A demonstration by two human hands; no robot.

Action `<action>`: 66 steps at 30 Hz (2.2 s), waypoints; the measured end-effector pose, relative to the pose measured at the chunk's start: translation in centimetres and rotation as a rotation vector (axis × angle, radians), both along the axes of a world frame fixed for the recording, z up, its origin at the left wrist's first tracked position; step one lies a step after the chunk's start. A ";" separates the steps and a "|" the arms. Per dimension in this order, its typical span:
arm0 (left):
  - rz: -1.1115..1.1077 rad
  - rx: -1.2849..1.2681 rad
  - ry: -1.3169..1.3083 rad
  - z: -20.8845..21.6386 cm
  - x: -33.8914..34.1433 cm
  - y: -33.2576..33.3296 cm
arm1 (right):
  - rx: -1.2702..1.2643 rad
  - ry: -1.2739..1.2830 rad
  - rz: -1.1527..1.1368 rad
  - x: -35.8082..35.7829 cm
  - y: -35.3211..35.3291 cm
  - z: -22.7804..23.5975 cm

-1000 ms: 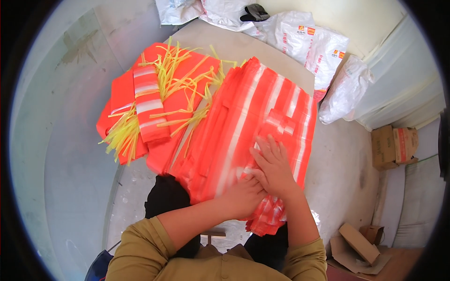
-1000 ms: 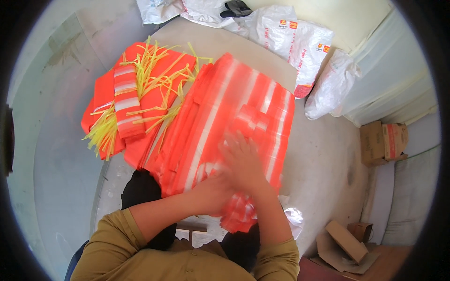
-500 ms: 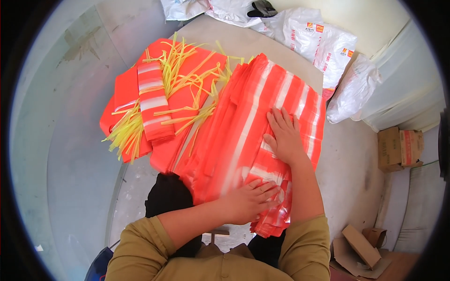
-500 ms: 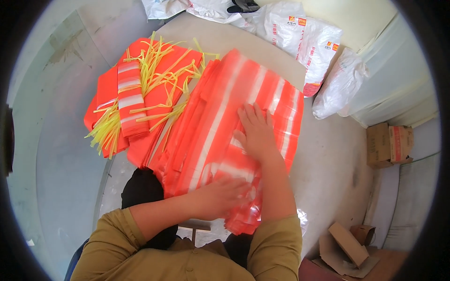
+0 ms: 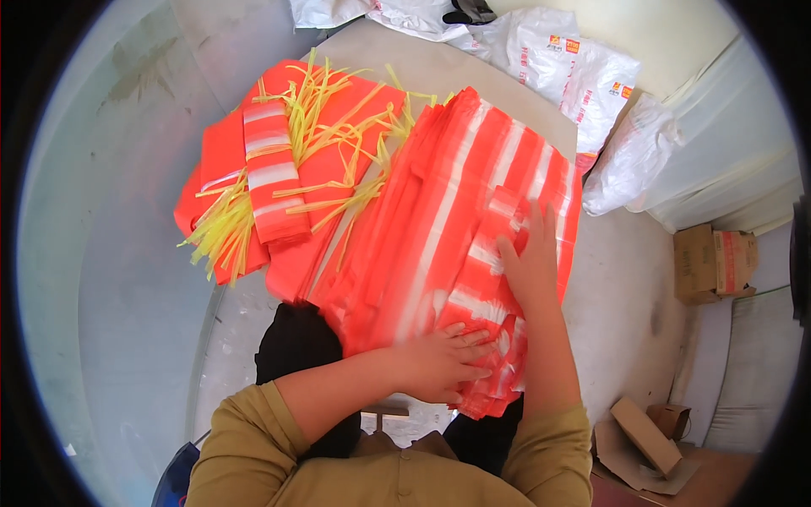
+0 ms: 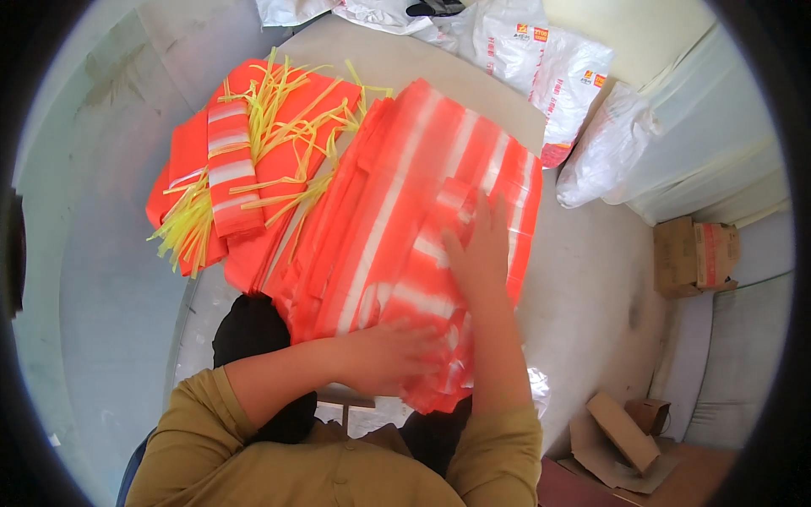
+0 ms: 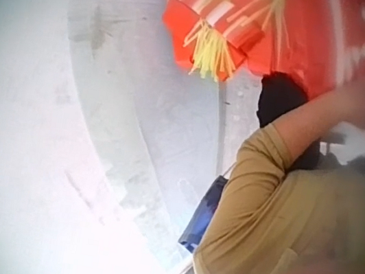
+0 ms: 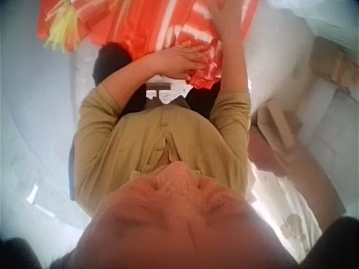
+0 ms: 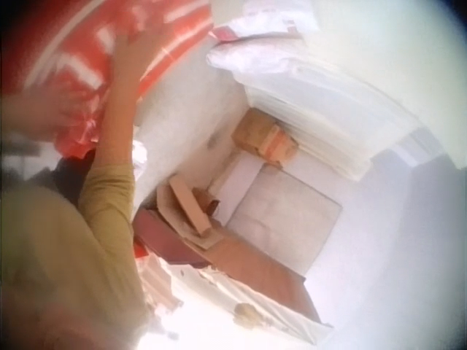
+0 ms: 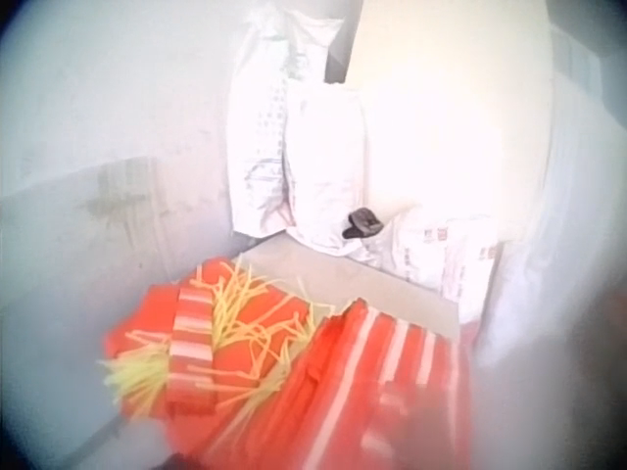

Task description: The person folds red and white striped plastic bags into neat stacks and secures them with yellow twist ties. They repeat this process, placing the finished bundles into a white sack on the floor.

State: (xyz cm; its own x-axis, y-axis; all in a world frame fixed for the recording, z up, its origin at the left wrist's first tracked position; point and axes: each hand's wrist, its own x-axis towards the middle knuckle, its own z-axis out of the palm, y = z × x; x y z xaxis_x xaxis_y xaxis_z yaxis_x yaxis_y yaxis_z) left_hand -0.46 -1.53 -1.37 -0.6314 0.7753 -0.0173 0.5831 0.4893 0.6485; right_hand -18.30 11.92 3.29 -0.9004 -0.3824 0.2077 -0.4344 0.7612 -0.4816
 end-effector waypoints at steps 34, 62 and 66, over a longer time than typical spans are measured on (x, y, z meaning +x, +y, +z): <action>1.319 0.044 0.261 -0.6 -1.8 -15.7 | -0.288 -0.287 -0.205 8.4 -2.3 2.5; 0.813 0.402 -0.905 7.2 -2.5 -2.9 | -1.025 -0.736 -0.206 9.2 2.6 1.4; 0.913 0.439 -0.749 3.8 -2.8 -1.6 | -0.926 -0.638 -0.160 9.1 2.1 1.9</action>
State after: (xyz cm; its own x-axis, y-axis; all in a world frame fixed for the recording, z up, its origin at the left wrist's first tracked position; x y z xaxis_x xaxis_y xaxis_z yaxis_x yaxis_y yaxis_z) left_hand -3.25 -3.12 2.48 -0.8860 0.0933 -0.4543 -0.4339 0.1792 0.8830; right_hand -9.24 14.04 5.22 -0.9678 -0.1916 -0.1634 0.1623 0.0215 -0.9865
